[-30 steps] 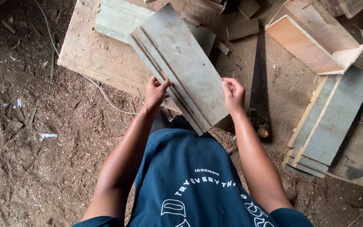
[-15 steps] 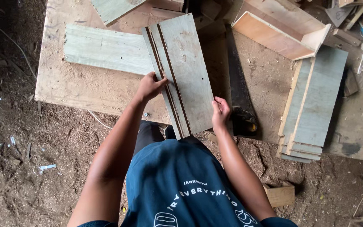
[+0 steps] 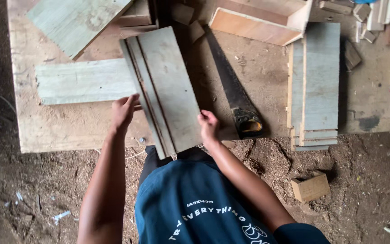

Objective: The person selects a wooden plank from a pile, positions it on a workbench, and uses a hand saw to cut the plank. The person holds the plank steady with one hand while sawing with the other.

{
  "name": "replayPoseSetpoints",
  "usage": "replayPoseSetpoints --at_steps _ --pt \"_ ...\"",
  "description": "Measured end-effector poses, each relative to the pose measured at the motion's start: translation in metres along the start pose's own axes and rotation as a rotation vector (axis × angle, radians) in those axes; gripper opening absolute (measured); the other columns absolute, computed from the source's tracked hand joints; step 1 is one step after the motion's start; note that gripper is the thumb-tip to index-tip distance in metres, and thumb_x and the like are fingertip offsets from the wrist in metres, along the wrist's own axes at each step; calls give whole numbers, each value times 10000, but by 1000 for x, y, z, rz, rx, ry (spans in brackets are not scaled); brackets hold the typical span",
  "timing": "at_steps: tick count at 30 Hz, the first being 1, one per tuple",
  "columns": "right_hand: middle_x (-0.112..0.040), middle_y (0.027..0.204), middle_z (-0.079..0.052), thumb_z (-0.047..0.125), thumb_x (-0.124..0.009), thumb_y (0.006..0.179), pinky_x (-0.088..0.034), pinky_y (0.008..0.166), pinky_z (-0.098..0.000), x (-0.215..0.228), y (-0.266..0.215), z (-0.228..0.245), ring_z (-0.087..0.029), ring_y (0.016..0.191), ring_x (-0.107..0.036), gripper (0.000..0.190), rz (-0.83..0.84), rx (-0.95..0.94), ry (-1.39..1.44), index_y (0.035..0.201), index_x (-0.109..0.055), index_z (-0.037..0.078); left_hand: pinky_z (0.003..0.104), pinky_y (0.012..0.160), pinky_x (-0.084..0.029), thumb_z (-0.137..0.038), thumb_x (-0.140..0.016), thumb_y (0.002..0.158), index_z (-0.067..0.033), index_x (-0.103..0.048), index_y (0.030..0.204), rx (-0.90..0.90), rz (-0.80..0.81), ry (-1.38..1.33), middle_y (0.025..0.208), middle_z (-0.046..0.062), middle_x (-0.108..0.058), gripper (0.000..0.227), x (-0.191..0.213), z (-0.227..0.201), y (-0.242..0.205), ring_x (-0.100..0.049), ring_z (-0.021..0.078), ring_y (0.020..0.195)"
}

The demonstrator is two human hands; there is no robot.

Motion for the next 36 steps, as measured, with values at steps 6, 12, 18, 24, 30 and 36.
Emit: replayPoseSetpoints --at_steps 6,12,18,24,30,36 --pt "-719 1013 -57 79 -650 976 -516 816 -288 -27 -7 3 -131 899 -634 227 18 30 -26 1186 -662 -8 388 585 -555 -420 -604 1042 -68 -778 1094 243 26 848 866 130 -790 396 11 8 -59 -715 230 677" --pt "-732 1089 -83 40 -660 927 -573 823 -303 -11 -3 29 -159 932 -698 233 68 356 -311 1155 -695 3 352 634 -581 -389 -642 977 12 -679 1127 20 17 472 921 165 -762 431 -23 34 -98 -756 222 711" --pt "-649 883 -42 78 -684 898 -523 673 -269 1 -14 41 -109 743 -595 343 139 375 -153 1233 -616 44 378 762 -550 -426 -639 1004 8 -724 1118 22 23 727 875 186 -785 456 -15 51 -90 -753 260 807" --pt "-723 826 -78 125 -684 947 -520 619 -232 32 -35 45 -100 688 -640 290 59 262 -313 1233 -637 104 404 722 -558 -538 -559 1038 39 -711 1109 -97 64 781 905 178 -739 600 -5 83 -63 -735 296 838" --pt "-780 950 -68 48 -606 1089 -543 836 -315 71 -57 34 -150 906 -709 336 -19 804 -486 805 -775 111 402 603 -431 -666 -516 1010 -47 -639 855 -36 -9 776 703 81 -594 650 -22 80 -73 -560 232 653" --pt "-749 879 -105 58 -609 1031 -585 698 -268 110 -97 22 -157 793 -718 146 47 367 -426 976 -732 0 340 447 -339 -636 -610 975 -182 -596 906 18 -107 217 589 -16 -522 459 -57 48 -110 -418 120 485"
Point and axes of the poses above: each hand's wrist, its own y-axis towards the middle knuckle, its own x-axis out of the back of the hand, z = x × y, the point moved 2 cm from there along y, towards the middle knuckle
